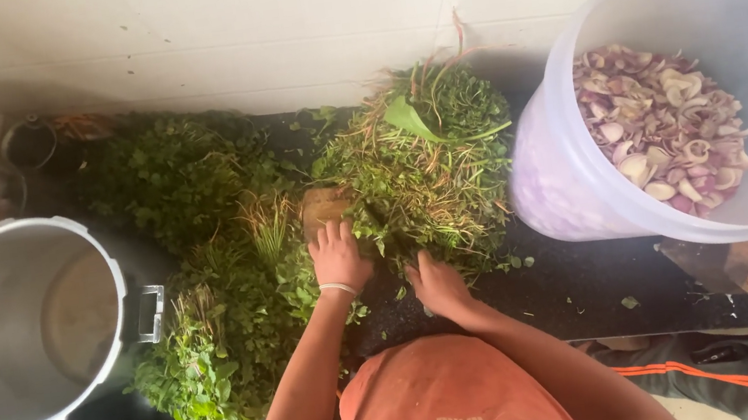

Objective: The person is sorting and cutting the roots off bunches of coriander, then placing the cleaned herbs into a plastic bag.

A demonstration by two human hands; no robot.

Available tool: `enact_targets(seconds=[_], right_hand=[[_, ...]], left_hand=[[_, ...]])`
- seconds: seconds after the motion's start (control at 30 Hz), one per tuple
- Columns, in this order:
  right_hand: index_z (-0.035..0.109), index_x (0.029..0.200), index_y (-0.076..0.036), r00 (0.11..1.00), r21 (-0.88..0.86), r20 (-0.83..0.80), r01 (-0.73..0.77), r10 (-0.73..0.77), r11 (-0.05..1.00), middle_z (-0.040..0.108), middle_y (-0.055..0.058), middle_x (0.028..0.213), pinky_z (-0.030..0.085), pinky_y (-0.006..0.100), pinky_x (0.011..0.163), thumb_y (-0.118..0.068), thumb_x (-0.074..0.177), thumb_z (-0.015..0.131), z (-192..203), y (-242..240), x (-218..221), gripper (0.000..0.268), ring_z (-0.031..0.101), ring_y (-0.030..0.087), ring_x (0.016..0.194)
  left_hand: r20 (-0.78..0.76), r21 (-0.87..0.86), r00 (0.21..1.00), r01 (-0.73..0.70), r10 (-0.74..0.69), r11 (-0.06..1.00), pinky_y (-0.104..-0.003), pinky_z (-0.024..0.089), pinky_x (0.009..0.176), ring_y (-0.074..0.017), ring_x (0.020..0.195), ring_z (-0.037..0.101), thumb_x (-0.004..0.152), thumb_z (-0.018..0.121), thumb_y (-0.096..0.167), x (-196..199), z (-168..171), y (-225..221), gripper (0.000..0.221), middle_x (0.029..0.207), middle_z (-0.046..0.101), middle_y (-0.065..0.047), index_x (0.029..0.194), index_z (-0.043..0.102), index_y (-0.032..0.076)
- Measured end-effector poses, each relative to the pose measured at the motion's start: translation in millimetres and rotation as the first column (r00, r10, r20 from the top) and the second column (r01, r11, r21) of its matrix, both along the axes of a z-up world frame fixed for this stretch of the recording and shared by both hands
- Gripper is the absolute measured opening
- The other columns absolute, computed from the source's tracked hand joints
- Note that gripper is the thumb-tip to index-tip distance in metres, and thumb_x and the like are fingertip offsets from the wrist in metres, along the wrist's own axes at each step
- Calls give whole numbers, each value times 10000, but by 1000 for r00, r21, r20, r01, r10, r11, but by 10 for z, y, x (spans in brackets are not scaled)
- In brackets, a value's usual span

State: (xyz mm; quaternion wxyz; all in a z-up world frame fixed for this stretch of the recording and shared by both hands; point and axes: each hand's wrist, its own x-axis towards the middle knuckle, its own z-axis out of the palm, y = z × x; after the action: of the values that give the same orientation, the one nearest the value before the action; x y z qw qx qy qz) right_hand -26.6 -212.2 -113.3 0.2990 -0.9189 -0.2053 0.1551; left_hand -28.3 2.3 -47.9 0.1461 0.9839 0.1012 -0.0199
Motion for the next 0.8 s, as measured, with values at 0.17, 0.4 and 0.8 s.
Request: enact_targets(seconds=[0.17,0.4,0.8], right_hand=[[519,1062,46,1000,-11,12,-11,11,1000,610,119,531,438,430,359,-277,1042,523,104,134,142,323,592,299,396],[495,1130,88,978,-176,-155,-166,140,970,633,118,571,454,424,380,-235,1072,468,55,-118,-1,330,602,277,424],[480,1156,98,984,-223,-150,-133,101,966,676,167,623,520,465,475,-243,1052,481,322,-126,-17,356,668,348,518]], left_hand=[[5,21,997,-83,83,996,-531,389,996,-357,1205,497,590,784,175,27,84,-79,816,1288,522,-164,1345,511,32],[-7,4,989,-149,149,989,-514,406,995,-361,1218,500,668,741,131,94,-79,-93,697,1291,528,-166,1320,526,13],[-33,2,991,-127,127,992,-523,408,973,-371,1208,497,630,775,143,98,-52,-71,738,1261,519,-178,1303,504,5]])
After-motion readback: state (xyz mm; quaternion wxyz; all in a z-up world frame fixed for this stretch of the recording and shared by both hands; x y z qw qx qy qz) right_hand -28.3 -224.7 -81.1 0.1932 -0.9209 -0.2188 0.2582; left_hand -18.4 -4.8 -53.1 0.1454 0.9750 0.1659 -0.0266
